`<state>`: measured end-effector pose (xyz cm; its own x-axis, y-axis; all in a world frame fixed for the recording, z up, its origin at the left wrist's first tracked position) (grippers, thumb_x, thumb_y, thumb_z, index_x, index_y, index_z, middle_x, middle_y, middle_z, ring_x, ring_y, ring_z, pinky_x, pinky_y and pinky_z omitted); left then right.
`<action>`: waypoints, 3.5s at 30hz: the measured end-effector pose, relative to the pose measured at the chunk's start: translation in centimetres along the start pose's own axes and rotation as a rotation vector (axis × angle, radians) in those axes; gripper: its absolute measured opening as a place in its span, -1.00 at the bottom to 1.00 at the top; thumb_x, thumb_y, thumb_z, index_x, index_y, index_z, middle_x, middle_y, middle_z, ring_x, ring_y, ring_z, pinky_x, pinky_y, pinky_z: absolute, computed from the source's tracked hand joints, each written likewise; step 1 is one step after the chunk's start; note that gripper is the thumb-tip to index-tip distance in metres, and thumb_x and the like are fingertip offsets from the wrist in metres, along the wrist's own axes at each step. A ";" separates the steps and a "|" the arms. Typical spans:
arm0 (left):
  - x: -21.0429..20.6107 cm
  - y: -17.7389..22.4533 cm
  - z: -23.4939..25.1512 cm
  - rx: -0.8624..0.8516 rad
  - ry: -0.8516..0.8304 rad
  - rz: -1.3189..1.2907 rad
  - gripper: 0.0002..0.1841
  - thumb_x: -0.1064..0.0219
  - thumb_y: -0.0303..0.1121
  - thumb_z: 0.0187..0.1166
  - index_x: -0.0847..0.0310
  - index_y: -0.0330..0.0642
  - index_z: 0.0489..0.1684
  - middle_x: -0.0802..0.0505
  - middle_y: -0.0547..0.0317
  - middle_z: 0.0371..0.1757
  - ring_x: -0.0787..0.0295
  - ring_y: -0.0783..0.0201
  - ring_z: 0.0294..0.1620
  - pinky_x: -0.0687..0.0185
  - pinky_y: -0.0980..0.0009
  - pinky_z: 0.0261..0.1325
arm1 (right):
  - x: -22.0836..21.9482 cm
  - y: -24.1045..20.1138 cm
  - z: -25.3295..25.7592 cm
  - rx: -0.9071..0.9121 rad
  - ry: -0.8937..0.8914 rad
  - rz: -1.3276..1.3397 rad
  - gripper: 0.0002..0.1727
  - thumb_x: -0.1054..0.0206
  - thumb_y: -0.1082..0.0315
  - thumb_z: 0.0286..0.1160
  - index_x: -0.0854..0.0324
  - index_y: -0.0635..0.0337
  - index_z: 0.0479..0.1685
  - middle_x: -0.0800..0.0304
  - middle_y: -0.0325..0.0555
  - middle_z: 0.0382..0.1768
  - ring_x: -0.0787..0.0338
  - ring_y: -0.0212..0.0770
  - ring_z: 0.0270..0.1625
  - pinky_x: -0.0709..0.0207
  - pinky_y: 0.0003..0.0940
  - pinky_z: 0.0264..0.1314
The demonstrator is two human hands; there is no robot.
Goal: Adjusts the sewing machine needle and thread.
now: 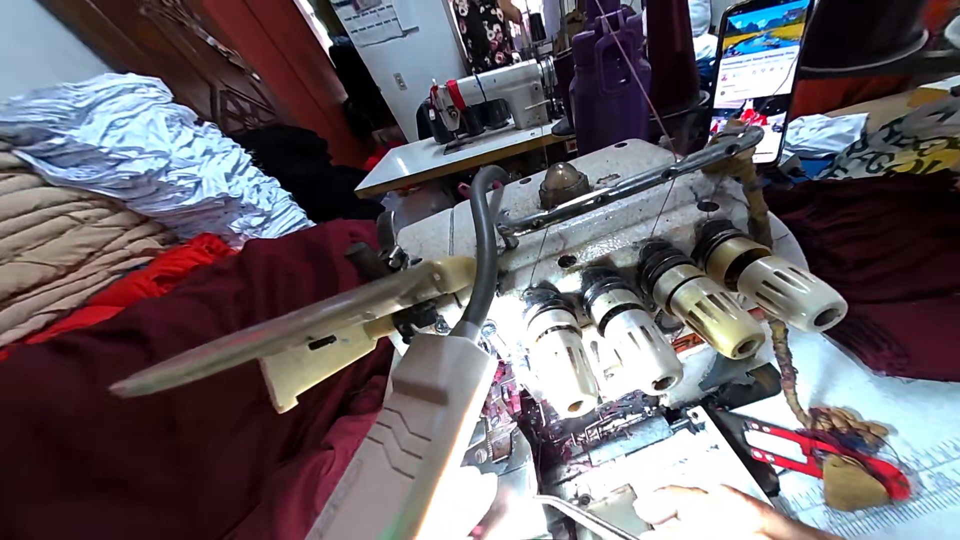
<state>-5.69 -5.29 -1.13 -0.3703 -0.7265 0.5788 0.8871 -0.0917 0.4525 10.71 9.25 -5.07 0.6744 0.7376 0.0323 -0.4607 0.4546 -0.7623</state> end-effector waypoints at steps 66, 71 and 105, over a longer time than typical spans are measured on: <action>-1.1 -2.2 3.6 0.148 -0.315 -0.243 -0.85 -0.41 -0.36 0.55 -0.76 -0.11 -0.45 -0.80 0.38 -0.05 -0.64 0.73 0.10 -0.54 0.72 0.25 | 1.3 -0.6 1.0 0.086 -0.146 -0.001 -0.87 -0.33 0.48 0.63 -0.70 0.42 -0.14 -0.87 0.15 -0.14 -0.83 -0.29 0.18 -0.59 -0.51 0.38; -1.2 -2.0 3.8 0.164 -0.346 -0.285 -0.81 -0.40 -0.37 0.54 -0.74 -0.09 -0.53 -0.78 0.44 -0.08 -0.64 0.77 0.07 -0.58 0.77 0.19 | 1.4 -0.6 1.2 0.050 -0.169 0.021 -0.86 -0.29 0.50 0.63 -0.72 0.43 -0.14 -0.87 0.14 -0.13 -0.80 -0.35 0.14 -0.56 -0.60 0.31; 0.9 -4.1 1.6 0.302 0.016 -0.143 -0.72 -0.07 -0.61 0.56 -0.68 -0.64 -0.03 -0.88 0.09 -0.10 -0.78 0.59 -0.04 -0.69 0.65 0.10 | -2.1 -0.2 -0.1 -0.015 0.073 -0.233 -0.82 -0.24 0.54 0.56 -0.70 0.48 -0.31 -0.82 0.25 -0.27 -0.81 -0.15 0.00 -0.59 -0.50 0.23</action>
<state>-10.15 -4.48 -1.35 -0.4783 -0.7319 0.4854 0.7039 0.0109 0.7102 9.42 7.60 -5.04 0.8017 0.5754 0.1617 -0.2796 0.6002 -0.7494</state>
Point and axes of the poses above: each hand's wrist, its own z-axis towards the middle knuckle, its own x-axis out of the back of the hand, y = z × x, the point moved 5 cm from there along z, towards the middle knuckle
